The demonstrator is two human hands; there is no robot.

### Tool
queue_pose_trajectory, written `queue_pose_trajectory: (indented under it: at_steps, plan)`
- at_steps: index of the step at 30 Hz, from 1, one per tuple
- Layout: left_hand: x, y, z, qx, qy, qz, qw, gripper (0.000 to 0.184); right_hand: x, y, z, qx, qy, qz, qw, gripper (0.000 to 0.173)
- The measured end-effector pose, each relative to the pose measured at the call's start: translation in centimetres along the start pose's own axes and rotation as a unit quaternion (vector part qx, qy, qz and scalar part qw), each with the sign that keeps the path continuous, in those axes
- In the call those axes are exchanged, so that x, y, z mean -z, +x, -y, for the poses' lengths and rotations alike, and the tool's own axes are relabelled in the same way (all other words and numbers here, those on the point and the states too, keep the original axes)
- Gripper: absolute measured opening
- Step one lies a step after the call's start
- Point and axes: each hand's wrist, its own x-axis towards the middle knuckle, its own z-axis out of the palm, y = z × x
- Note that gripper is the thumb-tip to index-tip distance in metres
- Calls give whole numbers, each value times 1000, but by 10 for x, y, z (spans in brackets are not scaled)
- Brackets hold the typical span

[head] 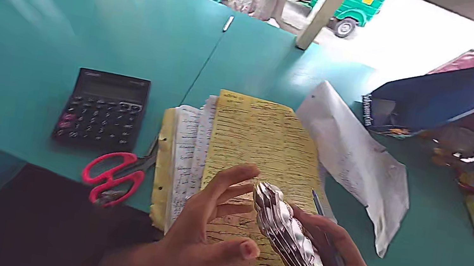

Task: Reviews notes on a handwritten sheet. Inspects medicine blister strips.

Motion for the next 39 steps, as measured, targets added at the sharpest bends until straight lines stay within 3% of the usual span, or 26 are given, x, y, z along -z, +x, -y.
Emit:
queue_pose_trajectory:
  at_steps: [10, 16, 25, 33, 39]
  plan:
    - [0, -7, 3, -22, -98, -40, 994, 61, -17, 3, -9, 6, 19, 23, 1000, 56]
    - [-5, -9, 1, -71, -66, -70, 993, 45, -23, 2, -15, 26, 74, 19, 997, 51]
    - [-13, -9, -5, -133, -2, -83, 988, 44, -29, 4, -22, 60, 153, 7, 986, 54]
    - [-11, -6, -3, -155, 4, -83, 984, 36, -30, 6, -25, 67, 142, -5, 988, 52]
    - [-9, -6, -1, -159, 3, -76, 984, 36, -32, 5, -26, 60, 201, -8, 978, 53]
